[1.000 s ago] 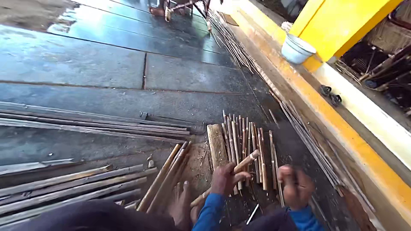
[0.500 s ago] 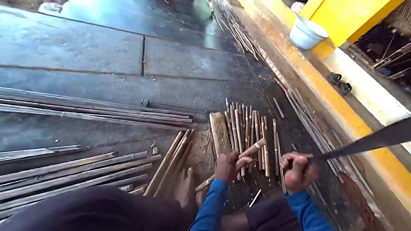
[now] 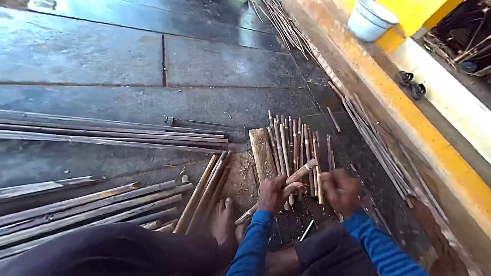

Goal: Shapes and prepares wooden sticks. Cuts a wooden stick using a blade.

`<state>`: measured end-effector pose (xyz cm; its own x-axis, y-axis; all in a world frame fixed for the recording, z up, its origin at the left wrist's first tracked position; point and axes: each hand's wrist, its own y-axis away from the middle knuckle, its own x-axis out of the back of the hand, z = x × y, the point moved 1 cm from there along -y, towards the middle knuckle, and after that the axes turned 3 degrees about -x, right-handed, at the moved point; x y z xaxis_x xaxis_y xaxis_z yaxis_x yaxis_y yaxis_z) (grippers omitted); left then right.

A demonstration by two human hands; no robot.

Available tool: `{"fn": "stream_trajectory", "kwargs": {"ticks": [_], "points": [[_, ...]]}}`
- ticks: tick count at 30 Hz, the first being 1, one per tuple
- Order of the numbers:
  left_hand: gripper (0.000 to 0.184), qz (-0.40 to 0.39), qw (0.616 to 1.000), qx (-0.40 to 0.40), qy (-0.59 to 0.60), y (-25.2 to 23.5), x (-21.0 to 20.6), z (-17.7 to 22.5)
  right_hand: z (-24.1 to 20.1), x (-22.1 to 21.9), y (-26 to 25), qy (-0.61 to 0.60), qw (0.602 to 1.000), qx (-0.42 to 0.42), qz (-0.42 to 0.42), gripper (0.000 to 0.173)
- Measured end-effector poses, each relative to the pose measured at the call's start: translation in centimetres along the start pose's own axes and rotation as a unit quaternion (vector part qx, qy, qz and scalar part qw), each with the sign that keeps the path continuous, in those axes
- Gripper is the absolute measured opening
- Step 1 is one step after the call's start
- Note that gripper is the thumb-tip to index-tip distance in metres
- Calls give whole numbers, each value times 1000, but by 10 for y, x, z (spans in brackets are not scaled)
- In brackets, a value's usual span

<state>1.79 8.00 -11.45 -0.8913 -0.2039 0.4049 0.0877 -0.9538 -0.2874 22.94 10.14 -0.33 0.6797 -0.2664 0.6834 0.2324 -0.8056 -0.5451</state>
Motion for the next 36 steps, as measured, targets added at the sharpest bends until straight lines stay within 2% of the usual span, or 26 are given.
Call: {"fn": "stream_trajectory", "kwargs": {"ticks": [2, 4, 5, 9, 11, 13, 15, 17, 19, 22, 25, 26, 28, 29, 32, 36], "points": [[59, -3, 1000, -5, 8, -4, -3, -1, 2, 2, -3, 20, 1000, -9, -8, 40], [58, 17, 1000, -6, 15, -11, -3, -3, -17, 14, -22, -55, 997, -21, 40, 34], [55, 17, 1000, 0, 17, -4, -4, -3, -20, 12, -14, -78, 995, -29, 55, 32], [56, 7, 999, -5, 35, -4, -5, -3, -6, -2, 0, 15, 999, -27, -22, 41], [56, 20, 999, -8, 36, -9, 0, -5, -23, 7, -14, -52, 997, -57, 23, 35], [54, 19, 999, -7, 34, -1, -1, -2, -20, 0, 7, -62, 994, -76, 37, 36], [56, 43, 998, -26, 41, -6, 1, -1, -9, -12, 15, -14, 999, -45, 4, 42], [58, 59, 996, -48, 44, -17, 3, -3, -23, -1, -7, -19, 998, -53, 17, 39], [54, 35, 998, -29, 41, -4, 3, -2, -27, 1, 1, -21, 997, -69, 32, 38], [55, 10, 999, -25, 47, -6, -2, -3, 0, -14, 20, 43, 999, -31, -4, 47], [63, 40, 998, -33, 41, -17, 0, -8, -13, -3, -4, -20, 997, -60, 44, 37], [63, 31, 998, -21, 42, -9, -1, -7, -13, -5, 6, -12, 997, -67, 32, 38], [63, 17, 998, -15, 61, -9, -3, -9, 1, -16, 17, 56, 998, -24, -26, 48], [62, 16, 997, -18, 72, -11, -2, -9, -1, -14, 16, 59, 998, -8, -25, 48], [60, 44, 996, -14, 75, -14, 2, -7, -18, -5, 3, -41, 997, -44, 56, 39], [56, 56, 995, -45, 68, -14, 1, -3, 0, -13, 13, 45, 999, 8, -13, 47]]}}
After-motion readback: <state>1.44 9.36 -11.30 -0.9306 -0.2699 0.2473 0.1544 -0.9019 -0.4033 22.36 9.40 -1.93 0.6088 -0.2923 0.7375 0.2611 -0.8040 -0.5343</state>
